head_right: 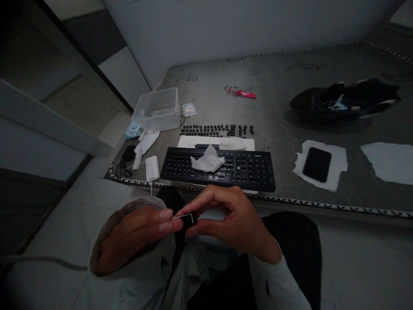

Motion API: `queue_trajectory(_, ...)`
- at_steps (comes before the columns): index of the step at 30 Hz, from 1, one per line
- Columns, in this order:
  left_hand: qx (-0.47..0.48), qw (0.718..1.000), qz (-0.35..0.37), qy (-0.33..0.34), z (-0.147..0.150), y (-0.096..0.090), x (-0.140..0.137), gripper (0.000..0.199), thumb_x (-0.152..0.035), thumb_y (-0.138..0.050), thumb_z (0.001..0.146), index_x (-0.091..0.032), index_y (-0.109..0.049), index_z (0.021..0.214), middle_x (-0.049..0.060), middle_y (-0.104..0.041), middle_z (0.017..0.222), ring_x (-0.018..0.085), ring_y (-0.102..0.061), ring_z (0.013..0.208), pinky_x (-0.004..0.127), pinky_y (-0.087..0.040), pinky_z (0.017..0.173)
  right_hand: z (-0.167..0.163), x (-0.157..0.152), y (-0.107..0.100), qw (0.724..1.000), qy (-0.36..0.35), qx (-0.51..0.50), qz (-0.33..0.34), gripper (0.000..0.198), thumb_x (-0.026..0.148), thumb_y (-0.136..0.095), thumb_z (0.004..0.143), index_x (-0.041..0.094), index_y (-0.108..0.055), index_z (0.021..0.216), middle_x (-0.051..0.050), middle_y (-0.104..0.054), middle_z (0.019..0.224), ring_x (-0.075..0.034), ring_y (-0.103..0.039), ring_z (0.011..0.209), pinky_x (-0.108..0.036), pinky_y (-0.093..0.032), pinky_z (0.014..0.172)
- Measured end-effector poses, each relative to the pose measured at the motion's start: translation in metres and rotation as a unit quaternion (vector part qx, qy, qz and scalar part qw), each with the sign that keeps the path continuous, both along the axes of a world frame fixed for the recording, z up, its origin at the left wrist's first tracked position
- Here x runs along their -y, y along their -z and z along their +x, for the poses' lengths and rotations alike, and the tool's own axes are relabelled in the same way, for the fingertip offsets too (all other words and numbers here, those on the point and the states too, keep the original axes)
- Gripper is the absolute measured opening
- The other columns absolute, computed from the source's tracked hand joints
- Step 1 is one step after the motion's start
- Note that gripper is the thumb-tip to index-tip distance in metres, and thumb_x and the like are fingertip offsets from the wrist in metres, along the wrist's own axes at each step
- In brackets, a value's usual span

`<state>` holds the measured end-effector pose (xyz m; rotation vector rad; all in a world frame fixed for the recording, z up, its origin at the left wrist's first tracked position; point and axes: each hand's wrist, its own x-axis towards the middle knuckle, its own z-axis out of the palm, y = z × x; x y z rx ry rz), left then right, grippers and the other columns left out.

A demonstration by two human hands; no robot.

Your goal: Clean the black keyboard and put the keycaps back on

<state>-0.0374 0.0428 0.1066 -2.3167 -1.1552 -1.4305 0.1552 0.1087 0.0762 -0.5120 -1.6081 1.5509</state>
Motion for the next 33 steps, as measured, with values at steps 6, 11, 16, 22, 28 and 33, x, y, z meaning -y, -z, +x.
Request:
queue_trajectory(6, 0.032, 0.997, 0.011, -0.066, 0.003, 0.007, 0.005, 0.014, -0.030, -0.061, 0.088, -0.024, -0.073, 0.092, -0.002, -0.080, 0.081, 0.011, -0.070, 0.056, 0.020, -0.059, 0.053, 0.000, 0.000, -0.002, 1.000, 0.002, 0.000, 0.000, 0.024, 0.026, -0.084, 0.066, 0.021, -0.074, 0.087, -0.004, -0.077, 0.081, -0.017, -0.073, 0.075, -0.026, -0.061, 0.067)
queue_trajectory(11, 0.031, 0.997, 0.027, -0.061, 0.004, 0.010, 0.004, 0.014, -0.028, -0.060, 0.089, -0.022, -0.073, 0.091, -0.001, -0.080, 0.080, 0.011, -0.070, 0.058, 0.020, -0.059, 0.056, 0.000, 0.001, -0.002, 1.000, 0.003, -0.018, -0.009, 0.026, 0.023, -0.084, 0.065, 0.022, -0.074, 0.089, -0.003, -0.076, 0.082, -0.016, -0.073, 0.076, -0.024, -0.061, 0.068)
queue_trajectory(16, -0.007, 0.998, -0.004, -0.058, 0.001, 0.006, 0.006, 0.013, -0.024, -0.062, 0.087, -0.022, -0.072, 0.095, -0.001, -0.080, 0.083, 0.011, -0.071, 0.061, 0.021, -0.060, 0.058, -0.001, 0.002, 0.001, 1.000, 0.015, -0.024, -0.004, 0.031, 0.022, -0.084, 0.066, 0.024, -0.073, 0.095, -0.003, -0.076, 0.086, -0.017, -0.074, 0.078, -0.027, -0.062, 0.071)
queue_trajectory(22, -0.026, 0.998, -0.010, -0.050, 0.000, 0.005, 0.008, 0.015, -0.020, -0.058, 0.089, -0.019, -0.071, 0.097, 0.001, -0.079, 0.088, 0.011, -0.072, 0.067, 0.021, -0.059, 0.062, -0.001, 0.001, 0.001, 1.000, 0.017, -0.020, 0.012, 0.034, 0.019, -0.083, 0.066, 0.025, -0.072, 0.098, -0.002, -0.076, 0.088, -0.016, -0.073, 0.079, -0.026, -0.062, 0.072)
queue_trajectory(28, -0.011, 0.998, -0.010, -0.063, 0.006, 0.005, 0.002, 0.012, -0.018, -0.064, 0.084, -0.019, -0.071, 0.095, 0.000, -0.077, 0.082, 0.011, -0.069, 0.064, 0.021, -0.056, 0.059, 0.000, 0.002, 0.000, 1.000, 0.010, -0.002, 0.002, 0.035, 0.020, -0.083, 0.067, 0.025, -0.072, 0.100, -0.003, -0.076, 0.092, -0.017, -0.074, 0.080, -0.025, -0.063, 0.072)
queue_trajectory(33, 0.035, 0.994, -0.053, -0.090, 0.013, 0.000, 0.004, 0.008, -0.020, -0.065, 0.085, -0.022, -0.073, 0.088, -0.002, -0.074, 0.075, 0.010, -0.069, 0.064, 0.019, -0.055, 0.056, 0.001, 0.003, 0.003, 0.999, 0.001, -0.002, -0.035, 0.040, 0.019, -0.082, 0.068, 0.026, -0.070, 0.106, -0.004, -0.076, 0.096, -0.018, -0.074, 0.082, -0.023, -0.063, 0.067)
